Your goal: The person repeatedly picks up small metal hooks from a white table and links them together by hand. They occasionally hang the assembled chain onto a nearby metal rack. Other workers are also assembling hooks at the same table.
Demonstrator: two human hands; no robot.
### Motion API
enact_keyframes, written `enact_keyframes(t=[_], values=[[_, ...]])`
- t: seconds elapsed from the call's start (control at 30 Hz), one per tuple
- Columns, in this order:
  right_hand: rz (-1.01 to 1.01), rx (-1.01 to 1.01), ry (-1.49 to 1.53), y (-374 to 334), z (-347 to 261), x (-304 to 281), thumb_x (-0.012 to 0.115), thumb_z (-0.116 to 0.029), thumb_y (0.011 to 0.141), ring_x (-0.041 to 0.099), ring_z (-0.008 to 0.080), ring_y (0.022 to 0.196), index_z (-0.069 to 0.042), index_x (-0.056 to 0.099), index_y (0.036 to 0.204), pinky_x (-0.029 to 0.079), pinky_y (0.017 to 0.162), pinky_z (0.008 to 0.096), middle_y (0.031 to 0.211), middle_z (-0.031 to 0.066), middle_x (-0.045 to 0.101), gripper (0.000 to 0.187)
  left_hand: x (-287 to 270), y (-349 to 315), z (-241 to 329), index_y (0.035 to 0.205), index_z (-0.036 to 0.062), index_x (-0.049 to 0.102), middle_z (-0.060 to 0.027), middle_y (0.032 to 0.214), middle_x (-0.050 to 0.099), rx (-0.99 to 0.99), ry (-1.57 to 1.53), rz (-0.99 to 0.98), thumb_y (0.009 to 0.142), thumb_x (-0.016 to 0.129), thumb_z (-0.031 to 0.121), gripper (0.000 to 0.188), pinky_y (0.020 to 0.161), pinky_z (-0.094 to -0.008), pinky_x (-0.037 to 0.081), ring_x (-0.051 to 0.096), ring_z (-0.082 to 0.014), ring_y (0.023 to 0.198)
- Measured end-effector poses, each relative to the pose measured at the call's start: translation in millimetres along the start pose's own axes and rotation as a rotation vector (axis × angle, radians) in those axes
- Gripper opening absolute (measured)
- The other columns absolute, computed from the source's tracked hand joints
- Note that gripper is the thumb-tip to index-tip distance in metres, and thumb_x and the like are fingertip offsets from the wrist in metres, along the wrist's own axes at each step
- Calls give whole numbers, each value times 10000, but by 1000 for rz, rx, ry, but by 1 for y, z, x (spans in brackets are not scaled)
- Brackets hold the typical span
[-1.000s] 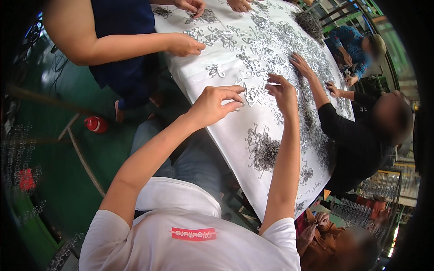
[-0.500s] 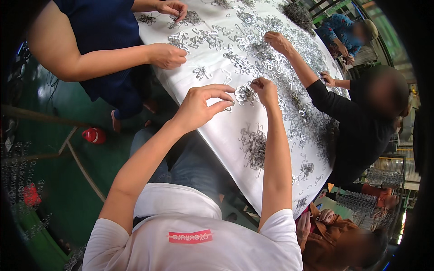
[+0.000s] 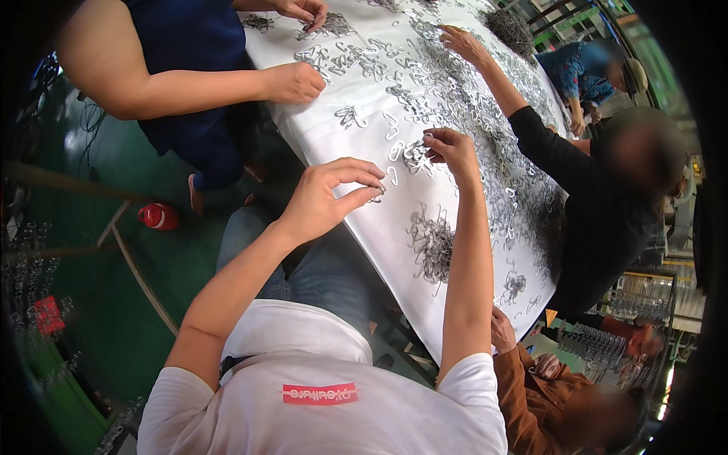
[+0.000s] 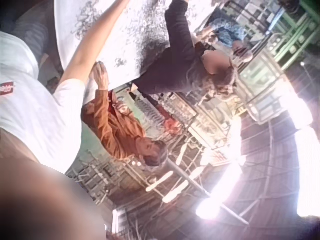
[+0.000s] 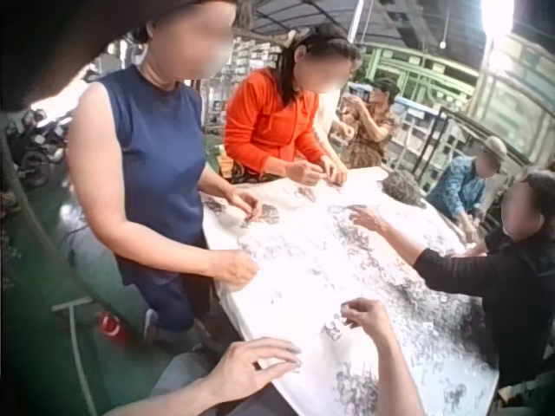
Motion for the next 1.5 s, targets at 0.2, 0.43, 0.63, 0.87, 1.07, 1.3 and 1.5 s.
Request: enact_keyframes(t=[0.2,0.43,0.63,0.87,1.07,1.3,1.5], values=[[7,-46,-6,-21,-31,2,691,-177,815,635,127,696,10,703,964,501,649,260,829,88,695,239,-1,-5,-5,909,29,695,-59,1053,672,-21,-38,6,785,669,-1,131,809,-272,494,645,-176,944],[-186,-385,-217,-82,-128,32,713,-43,763,600,136,795,-39,731,876,472,715,281,833,47,635,115,-7,-1,4,887,59,720,-82,1184,624,66,69,32,778,686,37,116,853,-290,484,603,-184,1065],[-258,-564,-221,-115,-171,46,721,-23,738,593,137,764,-40,727,851,469,693,279,794,33,613,115,2,1,3,897,43,720,-96,1165,637,0,-31,-79,778,684,39,125,866,-290,480,616,-196,1047],[-250,-612,-277,-121,-180,43,709,-18,752,595,134,751,-41,720,849,469,667,284,791,33,610,100,0,2,-3,902,15,705,-80,973,687,-109,-111,-84,809,662,37,105,753,-255,506,654,-142,835],[-288,-590,-326,-111,-177,51,707,-16,741,613,173,721,-49,706,848,474,640,275,782,52,616,112,6,6,-1,888,1,694,-73,940,684,-57,-49,-96,815,657,39,91,737,-248,504,649,-132,809],[-207,-618,-292,-104,-175,45,704,8,725,631,179,734,-53,709,852,494,642,286,788,50,624,142,10,12,-8,899,3,693,-64,937,676,-129,-66,-95,816,651,40,100,721,-248,502,647,-134,817],[-286,-702,-258,-102,-171,55,702,-19,743,623,176,723,-48,711,863,490,649,290,779,56,626,124,19,17,-9,902,-4,690,-74,949,671,-130,-6,-132,819,637,21,101,758,-255,515,644,-134,833]])
Point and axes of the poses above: each hand's wrist, its own y-axis towards the middle knuckle, its own x-axis out of the palm, z = x × y, the point moved 10 cm from there along y, towards the middle knuckle
